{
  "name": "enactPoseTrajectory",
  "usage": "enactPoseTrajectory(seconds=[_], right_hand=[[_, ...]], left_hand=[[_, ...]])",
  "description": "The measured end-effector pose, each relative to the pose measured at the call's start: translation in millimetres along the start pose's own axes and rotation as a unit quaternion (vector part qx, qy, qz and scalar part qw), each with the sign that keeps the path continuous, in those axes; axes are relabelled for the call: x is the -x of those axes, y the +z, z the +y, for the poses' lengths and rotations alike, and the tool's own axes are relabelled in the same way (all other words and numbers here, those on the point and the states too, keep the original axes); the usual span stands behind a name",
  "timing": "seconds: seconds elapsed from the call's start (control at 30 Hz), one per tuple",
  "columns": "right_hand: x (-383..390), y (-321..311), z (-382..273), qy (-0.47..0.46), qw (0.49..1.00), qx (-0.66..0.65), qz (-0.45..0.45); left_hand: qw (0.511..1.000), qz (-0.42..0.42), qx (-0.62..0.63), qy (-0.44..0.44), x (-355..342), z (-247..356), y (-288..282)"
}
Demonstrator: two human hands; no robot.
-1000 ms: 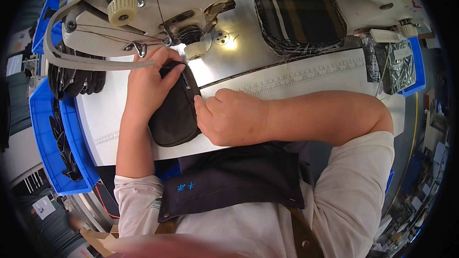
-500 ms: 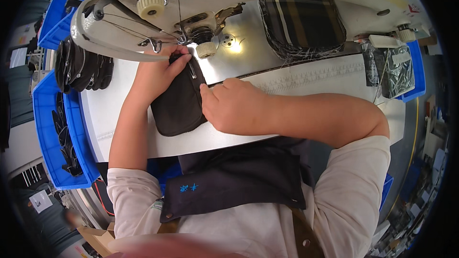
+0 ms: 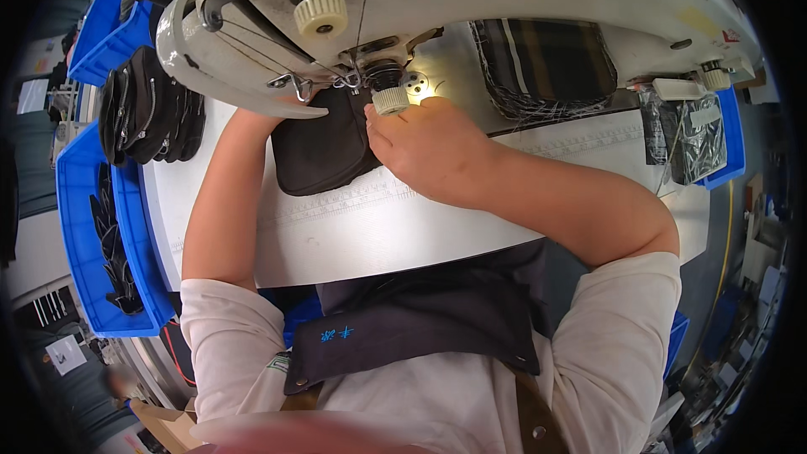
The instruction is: The person operates an industrial sewing machine to stitch a zipper onto a small black fabric pouch. They pick up the pouch from a stack, align the zipper, and guide the material under the needle to sew the seam. The finished pouch is placed on the table.
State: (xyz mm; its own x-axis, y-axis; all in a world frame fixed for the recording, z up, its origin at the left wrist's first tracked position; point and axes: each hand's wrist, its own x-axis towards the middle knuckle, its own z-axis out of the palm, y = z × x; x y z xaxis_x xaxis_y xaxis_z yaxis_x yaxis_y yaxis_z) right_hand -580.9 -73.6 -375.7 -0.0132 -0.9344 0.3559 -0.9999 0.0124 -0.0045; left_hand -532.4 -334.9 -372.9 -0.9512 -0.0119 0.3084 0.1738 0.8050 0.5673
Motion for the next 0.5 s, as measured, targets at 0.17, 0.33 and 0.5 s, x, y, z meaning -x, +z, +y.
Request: enactPoseTrajectory(seconds=[0.17, 0.33, 0.5], right_hand=[[-0.1, -2.6, 3.5, 0.009, 1.000, -0.008, -0.011], [0.1, -2.0, 3.2, 0.019, 0.999, -0.031, -0.017], [0.1, -0.3, 5.6, 0.042, 0.995, -0.073, 0.045]], left_hand=[[1.000, 0.004, 0.016, -0.009, -8.2, -2.8, 1.4], [0.999, 0.024, 0.024, -0.031, -8.9, -6.1, 3.9], [0.983, 0.000, -0.159, -0.087, 11.5, 32.8, -19.9]])
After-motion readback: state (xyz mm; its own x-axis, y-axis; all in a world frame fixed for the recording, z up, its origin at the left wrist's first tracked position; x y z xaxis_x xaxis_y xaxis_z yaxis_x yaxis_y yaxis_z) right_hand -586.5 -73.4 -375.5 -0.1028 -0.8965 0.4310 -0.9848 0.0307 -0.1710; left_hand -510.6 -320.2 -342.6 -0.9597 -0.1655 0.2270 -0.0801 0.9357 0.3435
